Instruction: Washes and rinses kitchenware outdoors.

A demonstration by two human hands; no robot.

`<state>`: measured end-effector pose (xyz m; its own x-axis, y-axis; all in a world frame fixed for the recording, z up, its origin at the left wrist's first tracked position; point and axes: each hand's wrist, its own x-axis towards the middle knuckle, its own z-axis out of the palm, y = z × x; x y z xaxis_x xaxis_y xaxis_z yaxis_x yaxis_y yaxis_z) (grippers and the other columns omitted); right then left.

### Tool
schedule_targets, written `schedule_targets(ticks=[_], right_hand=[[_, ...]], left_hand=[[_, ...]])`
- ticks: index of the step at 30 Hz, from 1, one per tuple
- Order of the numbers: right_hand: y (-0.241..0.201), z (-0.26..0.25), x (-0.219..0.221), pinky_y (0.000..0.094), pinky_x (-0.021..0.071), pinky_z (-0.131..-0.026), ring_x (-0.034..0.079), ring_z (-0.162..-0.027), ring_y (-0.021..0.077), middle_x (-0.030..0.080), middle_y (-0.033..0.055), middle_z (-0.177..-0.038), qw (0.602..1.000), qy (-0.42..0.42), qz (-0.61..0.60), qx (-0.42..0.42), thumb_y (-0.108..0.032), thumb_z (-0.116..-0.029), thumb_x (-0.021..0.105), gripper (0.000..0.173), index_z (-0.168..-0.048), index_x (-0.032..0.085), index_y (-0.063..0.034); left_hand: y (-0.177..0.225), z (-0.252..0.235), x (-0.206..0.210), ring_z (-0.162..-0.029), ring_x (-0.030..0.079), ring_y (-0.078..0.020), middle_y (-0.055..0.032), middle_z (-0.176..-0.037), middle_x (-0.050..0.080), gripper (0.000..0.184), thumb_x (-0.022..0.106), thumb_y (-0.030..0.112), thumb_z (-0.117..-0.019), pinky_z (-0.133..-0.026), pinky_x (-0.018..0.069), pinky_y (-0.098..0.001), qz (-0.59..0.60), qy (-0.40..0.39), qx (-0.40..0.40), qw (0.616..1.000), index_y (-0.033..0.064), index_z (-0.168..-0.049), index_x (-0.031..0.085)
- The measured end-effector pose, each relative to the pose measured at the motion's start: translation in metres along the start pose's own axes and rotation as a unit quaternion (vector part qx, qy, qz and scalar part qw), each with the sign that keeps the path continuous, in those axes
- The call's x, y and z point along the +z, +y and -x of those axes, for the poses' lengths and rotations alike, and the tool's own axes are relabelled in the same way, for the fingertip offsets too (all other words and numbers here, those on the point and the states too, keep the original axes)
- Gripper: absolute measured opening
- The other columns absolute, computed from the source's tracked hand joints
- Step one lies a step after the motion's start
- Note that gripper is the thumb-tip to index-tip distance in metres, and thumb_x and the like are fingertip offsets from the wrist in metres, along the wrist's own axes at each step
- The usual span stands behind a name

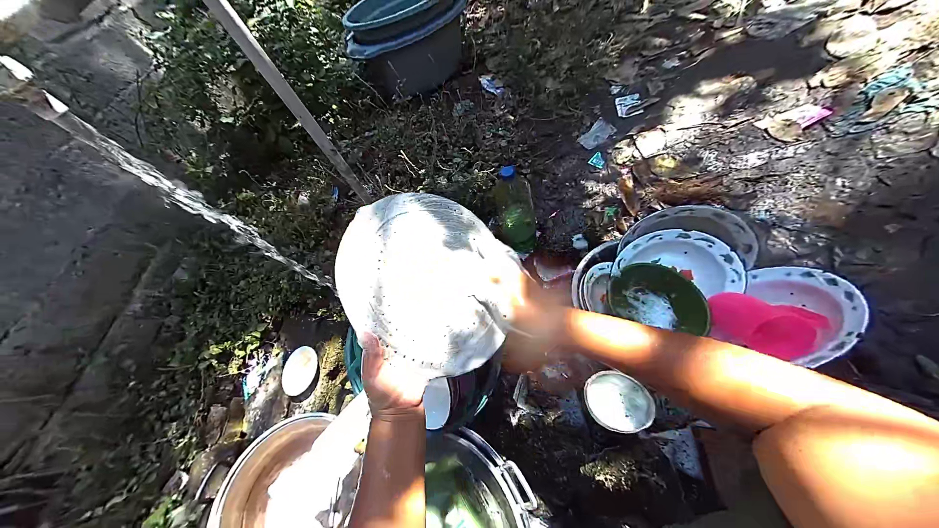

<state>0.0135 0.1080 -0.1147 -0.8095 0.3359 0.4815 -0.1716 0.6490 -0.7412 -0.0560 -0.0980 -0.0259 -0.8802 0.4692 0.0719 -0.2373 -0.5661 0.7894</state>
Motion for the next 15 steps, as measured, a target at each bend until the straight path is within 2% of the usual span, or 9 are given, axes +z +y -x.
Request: schedule_targets(ticks=[2, 3, 4, 7, 9, 10, 12, 13, 15], right_hand=[[0.024, -0.027, -0.023, 0.0513, 0.0335, -0.122, 0.040, -0.148, 0.0360, 0.042, 0.0249, -0.158, 0.995, 0.005, 0.015, 0.099, -0.024, -0.1040, 0.056, 0.060, -0.156, 0.039, -0.0001], [0.027, -0.040, -0.037, 0.0509, 0.0346, -0.121, 0.043, -0.147, 0.0340, 0.043, 0.0225, -0.158, 0.991, 0.018, 0.006, 0.129, -0.028, -0.1037, 0.057, 0.067, -0.161, 0.031, -0.0051], [0.022, -0.050, -0.051, 0.0525, 0.0409, -0.116, 0.053, -0.138, 0.0329, 0.054, 0.0212, -0.148, 0.990, 0.031, -0.006, 0.137, -0.030, -0.1034, 0.059, 0.063, -0.158, 0.039, -0.0071], [-0.023, -0.059, -0.078, 0.0421, 0.0549, -0.094, 0.069, -0.103, 0.0198, 0.072, 0.0128, -0.109, 0.994, 0.091, -0.048, 0.034, -0.025, -0.1026, 0.058, 0.030, -0.117, 0.070, -0.0024], [-0.064, -0.051, -0.074, 0.0359, 0.0573, -0.087, 0.069, -0.094, 0.0138, 0.073, 0.0093, -0.101, 0.990, 0.133, -0.048, -0.028, -0.023, -0.0991, 0.061, 0.024, -0.109, 0.071, -0.0029], [-0.082, -0.043, -0.069, 0.0366, 0.0577, -0.085, 0.070, -0.094, 0.0160, 0.073, 0.0113, -0.100, 0.985, 0.146, -0.030, -0.085, -0.020, -0.0965, 0.063, 0.023, -0.107, 0.072, -0.0019], [-0.099, -0.026, -0.053, 0.0385, 0.0586, -0.078, 0.069, -0.088, 0.0220, 0.071, 0.0140, -0.092, 0.958, 0.129, -0.022, -0.255, -0.020, -0.0937, 0.066, 0.018, -0.099, 0.070, -0.0030], [-0.101, -0.016, -0.040, 0.0401, 0.0580, -0.076, 0.069, -0.086, 0.0244, 0.071, 0.0133, -0.089, 0.937, 0.101, -0.025, -0.334, -0.024, -0.0963, 0.063, 0.019, -0.098, 0.070, -0.0064], [-0.104, 0.005, -0.010, 0.0423, 0.0580, -0.077, 0.070, -0.090, 0.0261, 0.073, 0.0102, -0.093, 0.902, 0.018, -0.031, -0.430, -0.026, -0.1028, 0.050, 0.020, -0.105, 0.066, -0.0130]], left_hand=[[-0.008, 0.013, -0.007, -0.095, 0.073, -0.0169, -0.0040, -0.098, 0.075, 0.026, 0.050, 0.035, -0.0995, -0.082, 0.0626, -0.0405, 0.009, 0.002, -0.032, 0.999, 0.0144, -0.112, 0.062], [-0.012, 0.017, -0.013, -0.092, 0.074, -0.0165, -0.0041, -0.096, 0.076, 0.026, 0.047, 0.032, -0.0998, -0.081, 0.0628, -0.0398, 0.009, 0.004, -0.040, 0.999, 0.0136, -0.110, 0.062], [-0.013, 0.019, -0.017, -0.092, 0.074, -0.0153, -0.0035, -0.096, 0.076, 0.026, 0.046, 0.031, -0.1004, -0.081, 0.0629, -0.0386, -0.007, 0.012, -0.038, 0.999, 0.0136, -0.111, 0.061], [0.003, 0.007, -0.025, -0.100, 0.070, -0.0096, -0.0015, -0.106, 0.071, 0.038, 0.051, 0.033, -0.1010, -0.088, 0.0610, -0.0330, -0.150, 0.088, 0.033, 0.984, 0.0083, -0.130, 0.051], [0.020, -0.002, -0.034, -0.109, 0.065, -0.0122, -0.0043, -0.118, 0.066, 0.047, 0.025, 0.040, -0.1120, -0.094, 0.0572, -0.0365, -0.207, 0.129, 0.056, 0.968, 0.0077, -0.139, 0.046], [0.033, -0.006, -0.041, -0.115, 0.063, -0.0154, -0.0049, -0.125, 0.063, 0.064, 0.010, 0.054, -0.1090, -0.097, 0.0550, -0.0411, -0.207, 0.121, 0.038, 0.970, 0.0120, -0.145, 0.042], [0.069, -0.007, -0.057, -0.109, 0.066, -0.0280, -0.0141, -0.123, 0.066, 0.090, 0.005, 0.077, -0.0966, -0.085, 0.0578, -0.0530, -0.164, 0.109, -0.029, 0.980, 0.0109, -0.141, 0.046], [0.090, -0.001, -0.058, -0.104, 0.067, -0.0293, -0.0174, -0.117, 0.068, 0.084, 0.004, 0.068, -0.1012, -0.082, 0.0585, -0.0511, -0.173, 0.115, -0.063, 0.976, 0.0064, -0.137, 0.050], [0.136, 0.013, -0.052, -0.091, 0.064, -0.0129, -0.0082, -0.102, 0.065, 0.059, 0.007, 0.037, -0.1120, -0.078, 0.0558, -0.0306, -0.301, 0.125, -0.117, 0.938, 0.0046, -0.128, 0.055]])
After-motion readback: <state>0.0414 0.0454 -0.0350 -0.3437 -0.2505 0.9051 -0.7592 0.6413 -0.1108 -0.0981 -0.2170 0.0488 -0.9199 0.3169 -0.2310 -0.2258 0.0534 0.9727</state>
